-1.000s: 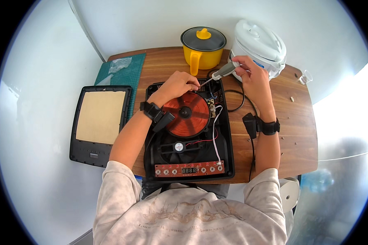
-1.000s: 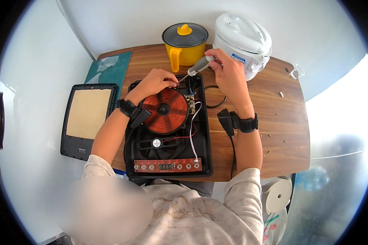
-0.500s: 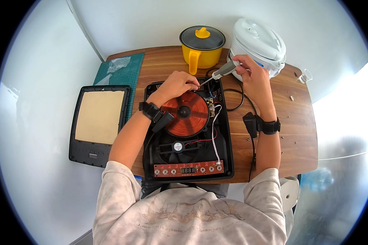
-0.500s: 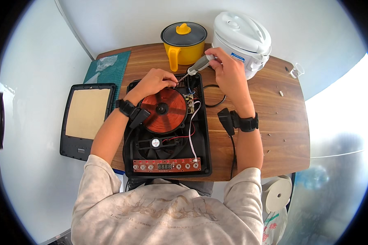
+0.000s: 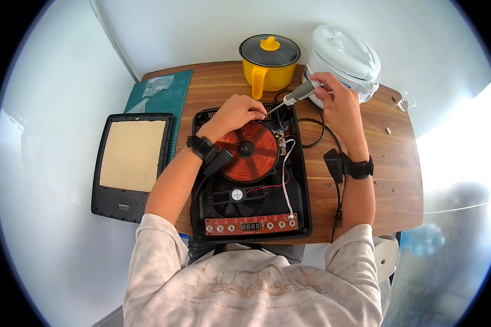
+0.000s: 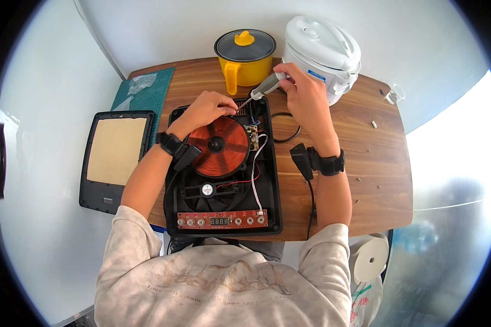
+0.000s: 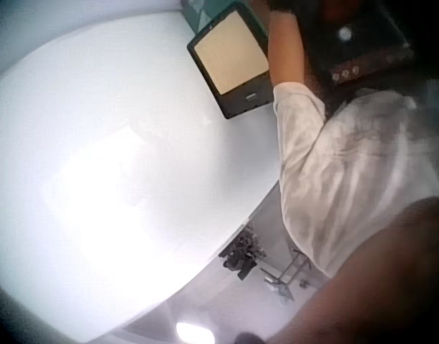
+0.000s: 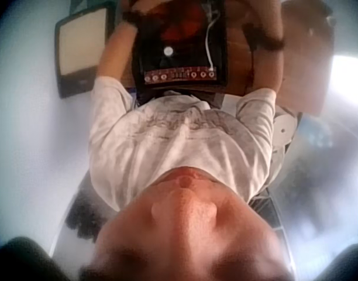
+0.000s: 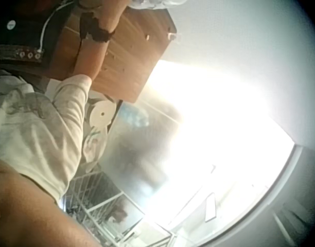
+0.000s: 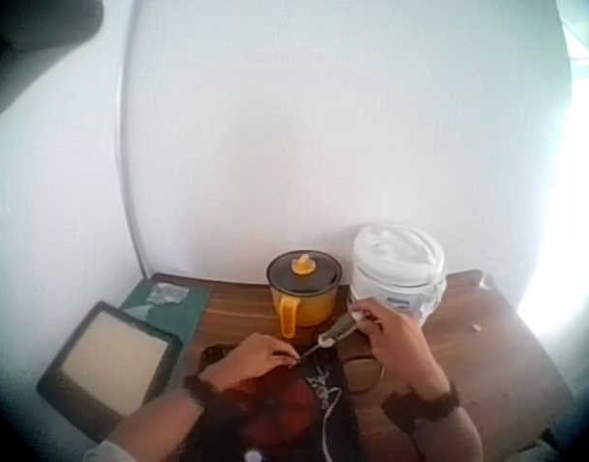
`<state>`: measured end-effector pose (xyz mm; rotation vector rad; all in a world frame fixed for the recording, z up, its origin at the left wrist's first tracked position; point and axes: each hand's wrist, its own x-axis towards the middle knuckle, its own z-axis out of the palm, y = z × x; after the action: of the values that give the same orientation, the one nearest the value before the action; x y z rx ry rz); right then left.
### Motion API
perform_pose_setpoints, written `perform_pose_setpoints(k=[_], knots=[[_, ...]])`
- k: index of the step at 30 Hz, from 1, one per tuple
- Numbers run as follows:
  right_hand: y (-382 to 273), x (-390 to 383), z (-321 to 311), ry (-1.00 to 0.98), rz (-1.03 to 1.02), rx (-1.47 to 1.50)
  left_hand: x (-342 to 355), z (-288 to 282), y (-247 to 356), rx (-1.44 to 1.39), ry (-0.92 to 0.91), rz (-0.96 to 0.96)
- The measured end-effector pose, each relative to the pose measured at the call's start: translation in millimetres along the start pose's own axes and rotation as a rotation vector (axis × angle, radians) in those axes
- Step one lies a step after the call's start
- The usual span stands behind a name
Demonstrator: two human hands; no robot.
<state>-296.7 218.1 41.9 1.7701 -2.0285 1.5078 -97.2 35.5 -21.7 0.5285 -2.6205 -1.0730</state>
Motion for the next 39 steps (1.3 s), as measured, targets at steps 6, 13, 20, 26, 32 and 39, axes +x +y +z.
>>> perform_pose_setpoints(k=[6, 13, 20, 26, 32, 39], knots=[[-13, 3, -3, -0.053, -0.055, -0.003, 0, -1, -2, 0.056, -0.01, 0.005], [-24, 15, -4, -0.272, -0.061, 0.024, -4, -4, 0, 0.044, -0.016, 0.026], [-40, 27, 7, -0.235, -0.244, -0.038, -11, -5, -9, 0.015, 0.019, 0.056], [-39, 33, 1, -0.289, -0.258, -0.181, -38, -7, -30, 0.234, 0.032, 0.196], [-59, 30, 8, -0.331, -0.336, -0.336, -47, -3, -32, 0.234, 0.009, 0.131], [-81, 29, 21, -0.358, -0.427, -0.419, -48, -2, -30, 0.251, 0.015, 0.144]])
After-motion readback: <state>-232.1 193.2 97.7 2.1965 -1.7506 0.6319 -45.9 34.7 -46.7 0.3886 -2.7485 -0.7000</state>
